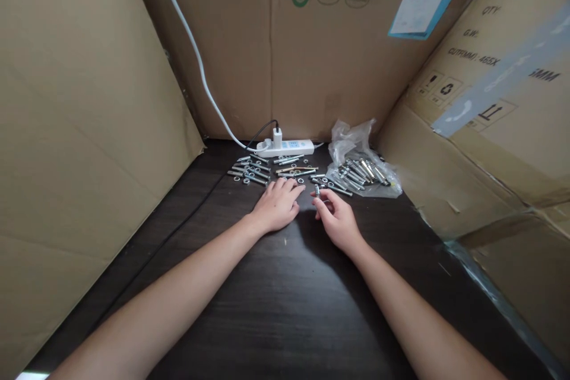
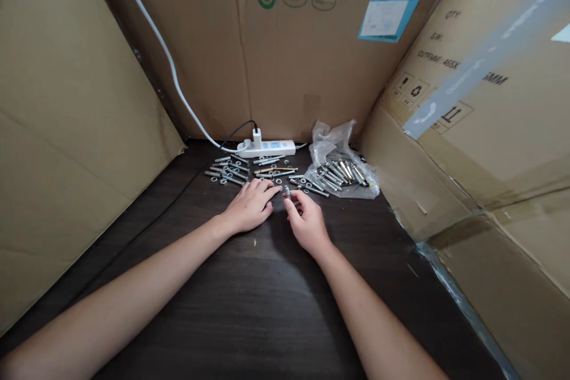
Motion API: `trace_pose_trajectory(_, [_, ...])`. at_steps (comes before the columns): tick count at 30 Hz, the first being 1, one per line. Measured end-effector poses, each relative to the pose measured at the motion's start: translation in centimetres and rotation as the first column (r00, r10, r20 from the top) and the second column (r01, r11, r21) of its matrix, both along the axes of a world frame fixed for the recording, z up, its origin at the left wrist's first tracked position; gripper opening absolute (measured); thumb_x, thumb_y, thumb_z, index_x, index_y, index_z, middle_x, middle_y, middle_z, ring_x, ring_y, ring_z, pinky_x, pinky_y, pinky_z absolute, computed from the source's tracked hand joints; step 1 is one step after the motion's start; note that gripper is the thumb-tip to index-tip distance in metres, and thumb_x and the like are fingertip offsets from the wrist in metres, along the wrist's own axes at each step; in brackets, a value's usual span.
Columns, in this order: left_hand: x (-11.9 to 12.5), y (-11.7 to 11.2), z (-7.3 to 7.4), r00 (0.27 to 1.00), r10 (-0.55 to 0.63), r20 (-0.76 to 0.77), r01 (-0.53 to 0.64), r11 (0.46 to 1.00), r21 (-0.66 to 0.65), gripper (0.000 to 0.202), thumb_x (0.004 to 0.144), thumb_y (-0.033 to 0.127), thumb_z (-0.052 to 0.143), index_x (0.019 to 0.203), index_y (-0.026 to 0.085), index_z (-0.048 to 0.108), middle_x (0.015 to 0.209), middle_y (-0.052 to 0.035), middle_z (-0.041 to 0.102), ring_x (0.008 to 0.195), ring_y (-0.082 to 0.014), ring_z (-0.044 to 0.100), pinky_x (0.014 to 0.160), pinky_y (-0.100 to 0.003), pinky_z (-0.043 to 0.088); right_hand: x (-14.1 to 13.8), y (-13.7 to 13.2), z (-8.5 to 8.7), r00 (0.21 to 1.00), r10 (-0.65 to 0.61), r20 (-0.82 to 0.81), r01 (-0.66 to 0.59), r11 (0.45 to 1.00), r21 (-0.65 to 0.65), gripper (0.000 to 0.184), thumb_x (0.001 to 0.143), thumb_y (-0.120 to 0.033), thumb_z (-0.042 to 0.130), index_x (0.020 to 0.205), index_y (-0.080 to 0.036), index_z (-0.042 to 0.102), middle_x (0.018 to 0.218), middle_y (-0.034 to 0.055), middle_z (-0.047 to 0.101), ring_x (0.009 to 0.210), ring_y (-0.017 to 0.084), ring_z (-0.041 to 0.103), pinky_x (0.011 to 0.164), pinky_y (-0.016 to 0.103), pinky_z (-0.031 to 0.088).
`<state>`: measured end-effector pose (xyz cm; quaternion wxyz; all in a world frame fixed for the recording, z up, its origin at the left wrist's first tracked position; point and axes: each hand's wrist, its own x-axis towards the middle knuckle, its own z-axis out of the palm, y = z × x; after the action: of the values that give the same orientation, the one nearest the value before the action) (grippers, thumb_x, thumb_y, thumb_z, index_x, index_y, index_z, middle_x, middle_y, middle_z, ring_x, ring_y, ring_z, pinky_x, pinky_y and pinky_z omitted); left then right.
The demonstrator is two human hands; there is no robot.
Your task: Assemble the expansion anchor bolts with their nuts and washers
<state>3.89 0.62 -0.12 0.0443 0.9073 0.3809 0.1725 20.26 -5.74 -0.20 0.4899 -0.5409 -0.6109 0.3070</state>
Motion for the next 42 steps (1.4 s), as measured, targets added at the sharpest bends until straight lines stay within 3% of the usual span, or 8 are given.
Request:
trace_pose_trajectory(3, [-0.2,0.1,-0.2,1.0,-0.006,0.026,0.007,1.0,-0.006,0.034,0.082,0.019,0.047,0.116,0.021,0.052,0.113,-0.0071,0.052,0.107,-0.025,0.044,0.091,-0.042,0.038,0.1,0.0,0.0,1.0,0.001,0.014,-0.001,1.0,-0.008,0.026,0.086,-0.039,0.05,0.097,-0.017,0.06,0.08,0.0029,0.06,0.056,0.011,0.053,0.053,0.024,0.045])
trace_pose_trajectory(9, [-1.4,-0.1,0.0,0.989,-0.088,0.122,0.098,0.992,-0.077,0.012,0.083,0.015,0.045,0.09,0.02,0.053,0.095,-0.0032,0.054,0.094,-0.0198,0.048,0.085,-0.036,0.041,0.4,0.2,-0.2,0.998,-0.018,0.065,0.019,1.0,-0.011,0.028,0.086,-0.04,0.05,0.096,-0.017,0.061,0.081,0.0035,0.06,0.056,0.012,0.053,0.053,0.024,0.043])
trace_pose_trajectory(13, [-1.9,-0.4,0.0,0.974,-0.099,0.203,0.128,0.983,-0.134,0.02,0.081,0.011,0.045,0.097,0.021,0.05,0.095,-0.0025,0.055,0.093,-0.0188,0.049,0.086,-0.035,0.042,0.5,0.1,-0.1,0.995,-0.008,0.101,0.01,1.0,-0.02,0.026,0.087,-0.038,0.049,0.096,-0.017,0.061,0.081,0.0032,0.06,0.057,0.012,0.053,0.054,0.024,0.043])
trace_pose_trajectory(16, [-1.7,-0.4,0.0,0.973,-0.02,0.23,0.053,0.989,-0.14,0.033,0.077,0.012,0.049,0.109,0.021,0.046,0.105,-0.0046,0.052,0.1,-0.0207,0.048,0.09,-0.037,0.041,0.6,0.1,-0.1,0.988,0.01,0.152,-0.006,1.0,-0.024,0.024,0.087,-0.036,0.049,0.096,-0.017,0.061,0.081,0.0029,0.062,0.059,0.013,0.053,0.055,0.024,0.043])
trace_pose_trajectory(22, [-1.4,-0.4,0.0,0.994,-0.031,0.105,0.045,0.99,-0.13,0.016,0.08,0.022,0.052,0.097,0.023,0.053,0.1,-0.0037,0.051,0.098,-0.0225,0.045,0.089,-0.041,0.039,1.2,0.2,0.0,0.956,-0.009,0.293,-0.003,0.999,0.04,0.021,0.087,-0.033,0.05,0.094,-0.018,0.063,0.081,0.0035,0.063,0.061,0.014,0.052,0.058,0.026,0.041])
trace_pose_trajectory(29, [-1.2,-0.2,-0.1,0.993,-0.044,0.106,0.056,0.992,-0.111,0.009,0.081,0.021,0.051,0.09,0.021,0.049,0.099,-0.0039,0.05,0.097,-0.0219,0.044,0.087,-0.04,0.039,1.4,0.3,0.0,0.942,-0.018,0.336,0.0,0.999,0.053,0.021,0.087,-0.033,0.048,0.092,-0.018,0.062,0.079,0.0038,0.063,0.062,0.015,0.052,0.06,0.027,0.041])
trace_pose_trajectory(37, [-1.3,0.3,-0.4,0.979,-0.079,0.186,0.103,0.987,-0.124,0.003,0.082,0.02,0.053,0.084,0.021,0.051,0.092,-0.002,0.053,0.094,-0.0199,0.045,0.087,-0.036,0.039,1.5,0.3,-0.2,0.927,-0.006,0.375,-0.017,0.998,0.059,0.02,0.086,-0.031,0.049,0.093,-0.018,0.063,0.084,0.0044,0.064,0.065,0.016,0.054,0.062,0.028,0.043])
trace_pose_trajectory(42, [-1.1,0.4,0.2,0.926,-0.019,0.378,0.052,0.996,-0.078,0.009,0.087,0.025,0.049,0.084,0.019,0.055,0.088,-0.0017,0.058,0.087,-0.0177,0.048,0.083,-0.032,0.04,1.2,0.1,0.0,0.914,0.021,0.406,-0.049,0.997,0.058,0.018,0.086,-0.029,0.05,0.095,-0.019,0.062,0.087,0.0047,0.064,0.069,0.016,0.055,0.063,0.028,0.043])
